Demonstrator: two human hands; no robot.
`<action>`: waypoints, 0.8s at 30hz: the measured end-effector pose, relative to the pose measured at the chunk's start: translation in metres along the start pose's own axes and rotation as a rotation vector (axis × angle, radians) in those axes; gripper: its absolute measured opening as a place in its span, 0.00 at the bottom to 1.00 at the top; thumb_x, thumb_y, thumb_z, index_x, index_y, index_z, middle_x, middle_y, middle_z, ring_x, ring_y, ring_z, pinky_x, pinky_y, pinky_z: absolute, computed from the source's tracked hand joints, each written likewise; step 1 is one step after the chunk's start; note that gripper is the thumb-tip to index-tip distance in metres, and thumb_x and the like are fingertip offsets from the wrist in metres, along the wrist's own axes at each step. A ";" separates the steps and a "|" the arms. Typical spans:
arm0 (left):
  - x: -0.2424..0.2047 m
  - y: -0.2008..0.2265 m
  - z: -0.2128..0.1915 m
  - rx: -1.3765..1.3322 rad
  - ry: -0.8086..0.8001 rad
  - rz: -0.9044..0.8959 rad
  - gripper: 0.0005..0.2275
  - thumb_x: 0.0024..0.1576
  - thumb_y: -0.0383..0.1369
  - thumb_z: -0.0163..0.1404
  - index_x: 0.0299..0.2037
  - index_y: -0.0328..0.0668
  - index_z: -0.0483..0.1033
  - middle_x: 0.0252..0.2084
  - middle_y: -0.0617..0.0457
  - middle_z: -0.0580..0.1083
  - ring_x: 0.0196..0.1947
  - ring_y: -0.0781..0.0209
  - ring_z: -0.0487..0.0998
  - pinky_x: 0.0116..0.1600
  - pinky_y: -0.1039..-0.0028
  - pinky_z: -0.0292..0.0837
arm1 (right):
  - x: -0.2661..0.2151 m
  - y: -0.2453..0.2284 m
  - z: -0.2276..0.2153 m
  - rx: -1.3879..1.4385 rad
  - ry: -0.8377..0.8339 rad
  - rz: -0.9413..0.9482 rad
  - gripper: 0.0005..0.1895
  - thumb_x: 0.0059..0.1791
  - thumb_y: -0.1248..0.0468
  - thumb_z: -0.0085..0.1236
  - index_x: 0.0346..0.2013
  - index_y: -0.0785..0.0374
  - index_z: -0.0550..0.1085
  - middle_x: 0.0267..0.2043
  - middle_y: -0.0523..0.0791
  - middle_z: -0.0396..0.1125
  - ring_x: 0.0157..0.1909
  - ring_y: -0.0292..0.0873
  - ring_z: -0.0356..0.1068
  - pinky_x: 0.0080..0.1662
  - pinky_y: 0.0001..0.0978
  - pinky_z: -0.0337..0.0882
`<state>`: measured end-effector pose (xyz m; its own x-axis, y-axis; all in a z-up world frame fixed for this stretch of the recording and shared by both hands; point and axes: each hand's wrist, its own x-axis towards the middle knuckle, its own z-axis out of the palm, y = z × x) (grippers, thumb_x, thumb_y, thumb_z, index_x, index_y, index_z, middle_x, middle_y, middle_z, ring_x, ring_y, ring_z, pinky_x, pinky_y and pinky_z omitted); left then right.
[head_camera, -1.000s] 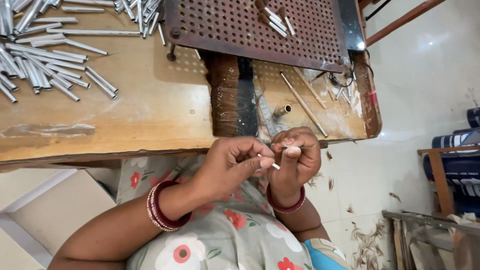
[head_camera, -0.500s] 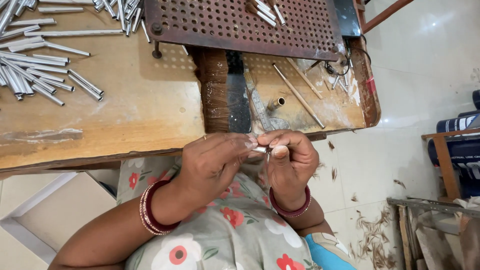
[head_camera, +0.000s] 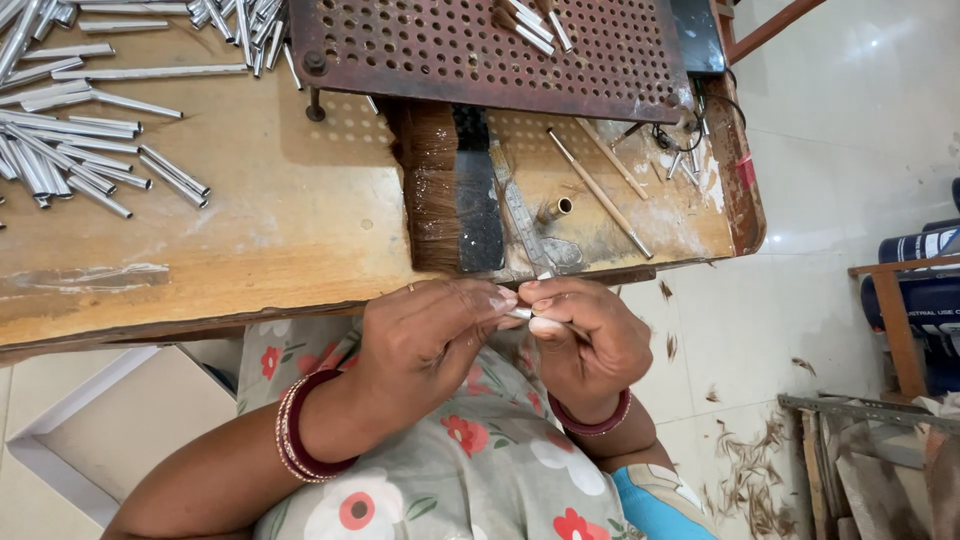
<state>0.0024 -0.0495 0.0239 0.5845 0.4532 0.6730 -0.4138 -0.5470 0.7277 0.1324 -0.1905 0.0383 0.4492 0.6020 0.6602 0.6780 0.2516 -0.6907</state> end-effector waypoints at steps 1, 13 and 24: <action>0.000 0.000 0.000 0.017 0.004 0.014 0.09 0.55 0.20 0.58 0.44 0.36 0.77 0.43 0.45 0.80 0.42 0.49 0.84 0.45 0.68 0.80 | 0.004 -0.006 -0.002 -0.095 -0.033 -0.040 0.10 0.55 0.63 0.61 0.40 0.68 0.73 0.44 0.54 0.75 0.44 0.42 0.78 0.47 0.28 0.78; 0.004 0.004 -0.011 0.061 -0.028 0.017 0.08 0.53 0.20 0.60 0.41 0.37 0.78 0.40 0.46 0.80 0.40 0.49 0.84 0.44 0.68 0.79 | 0.020 -0.017 -0.010 -0.033 -0.193 -0.006 0.28 0.38 0.57 0.72 0.47 0.71 0.74 0.49 0.58 0.72 0.51 0.48 0.75 0.52 0.35 0.77; 0.004 0.004 -0.006 -0.027 0.028 -0.049 0.06 0.54 0.22 0.60 0.39 0.37 0.78 0.38 0.46 0.80 0.39 0.50 0.84 0.42 0.69 0.79 | -0.005 0.023 0.009 -0.077 -0.036 -0.274 0.36 0.56 0.41 0.50 0.62 0.71 0.68 0.63 0.57 0.65 0.62 0.53 0.70 0.61 0.41 0.73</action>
<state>-0.0013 -0.0455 0.0310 0.5845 0.4988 0.6400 -0.4043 -0.5048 0.7627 0.1403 -0.1808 0.0161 0.2235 0.5461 0.8073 0.8139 0.3511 -0.4628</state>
